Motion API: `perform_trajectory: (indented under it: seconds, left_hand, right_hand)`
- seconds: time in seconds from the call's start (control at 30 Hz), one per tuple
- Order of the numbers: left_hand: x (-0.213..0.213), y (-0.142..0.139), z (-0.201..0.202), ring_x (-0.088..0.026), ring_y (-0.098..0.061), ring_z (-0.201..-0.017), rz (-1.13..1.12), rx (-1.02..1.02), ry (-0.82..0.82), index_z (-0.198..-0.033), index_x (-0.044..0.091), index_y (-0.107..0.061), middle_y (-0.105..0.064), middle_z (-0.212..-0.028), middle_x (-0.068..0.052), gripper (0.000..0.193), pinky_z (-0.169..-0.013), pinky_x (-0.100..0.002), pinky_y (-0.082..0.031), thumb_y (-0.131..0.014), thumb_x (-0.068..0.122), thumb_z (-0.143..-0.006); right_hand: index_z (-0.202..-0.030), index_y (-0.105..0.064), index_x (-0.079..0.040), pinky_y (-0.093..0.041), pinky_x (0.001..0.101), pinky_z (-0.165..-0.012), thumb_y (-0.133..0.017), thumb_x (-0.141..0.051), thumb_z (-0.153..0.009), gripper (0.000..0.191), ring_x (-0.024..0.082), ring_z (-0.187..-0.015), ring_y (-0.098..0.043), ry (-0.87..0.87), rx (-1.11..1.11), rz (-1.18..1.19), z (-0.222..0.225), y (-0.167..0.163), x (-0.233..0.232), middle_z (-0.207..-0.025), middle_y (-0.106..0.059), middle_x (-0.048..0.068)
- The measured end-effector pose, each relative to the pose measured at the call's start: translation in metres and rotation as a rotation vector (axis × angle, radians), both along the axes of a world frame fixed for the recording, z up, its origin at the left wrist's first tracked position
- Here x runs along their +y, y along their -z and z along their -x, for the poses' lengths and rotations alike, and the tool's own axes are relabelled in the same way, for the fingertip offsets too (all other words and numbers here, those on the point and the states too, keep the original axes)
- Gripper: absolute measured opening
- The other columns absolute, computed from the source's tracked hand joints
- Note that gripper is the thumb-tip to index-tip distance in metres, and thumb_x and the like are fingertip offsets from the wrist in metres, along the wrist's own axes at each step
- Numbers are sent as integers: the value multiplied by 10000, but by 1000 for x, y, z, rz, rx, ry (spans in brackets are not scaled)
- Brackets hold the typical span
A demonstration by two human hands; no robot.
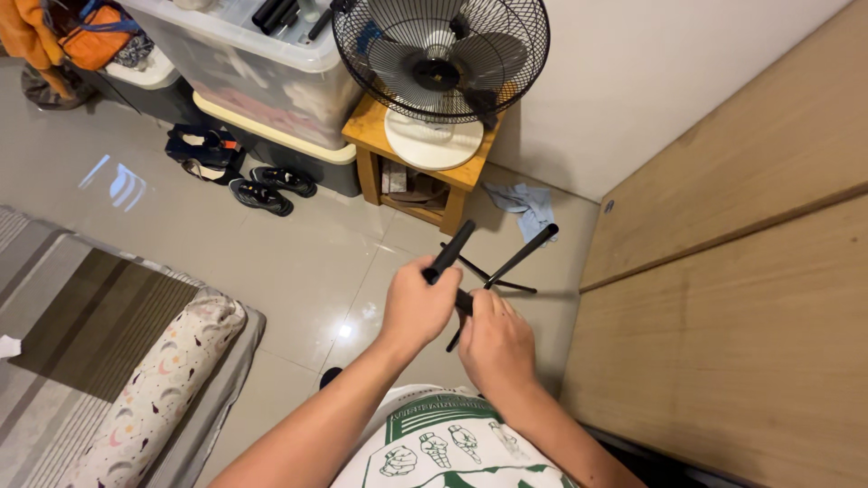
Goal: The person assembles a standing fan's stand. They pick up black plastic pole segments from a storage bin, join the pole pieces together, attach the pole to the tripod base on the floor, and twist the joints to tighten them while holding the base steady.
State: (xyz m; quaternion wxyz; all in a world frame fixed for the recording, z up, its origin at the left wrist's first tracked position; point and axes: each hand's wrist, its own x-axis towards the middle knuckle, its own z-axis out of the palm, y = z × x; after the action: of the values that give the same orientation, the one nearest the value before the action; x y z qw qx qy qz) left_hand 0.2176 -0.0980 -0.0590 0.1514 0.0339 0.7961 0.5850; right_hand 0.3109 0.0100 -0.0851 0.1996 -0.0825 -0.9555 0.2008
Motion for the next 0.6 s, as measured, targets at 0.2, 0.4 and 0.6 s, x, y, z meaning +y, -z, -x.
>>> perform_trajectory:
  seconds: [0.2,0.4,0.6]
  left_hand:
    - [-2,-12,-4,-259,-625,-547,-15,0,144,-859,19,-712,-652,-607,-170,266,-560,-400,-503,-651,270,-796]
    - [-16,-15,-1,-251,-676,-590,-99,309,424,-836,33,-715,-678,-670,-126,216,-594,-368,-537,-652,230,-770]
    - [-12,-7,-1,-287,-690,-635,-92,237,422,-862,16,-716,-690,-703,-164,254,-619,-390,-539,-634,243,-783]
  right_hand:
    - [-797,-681,-44,-521,505,-589,-738,-175,-810,143,398,-632,-668,-40,-193,189,7,1,13,-646,-667,180]
    - [-858,-676,-31,-420,354,-467,-713,-131,-849,107,149,-475,-510,-241,-712,1080,2,33,43,-552,-546,12]
    - [-945,-710,-14,-415,339,-533,-675,-102,-936,95,166,-594,-498,-428,-615,1015,1,46,45,-674,-553,-8]
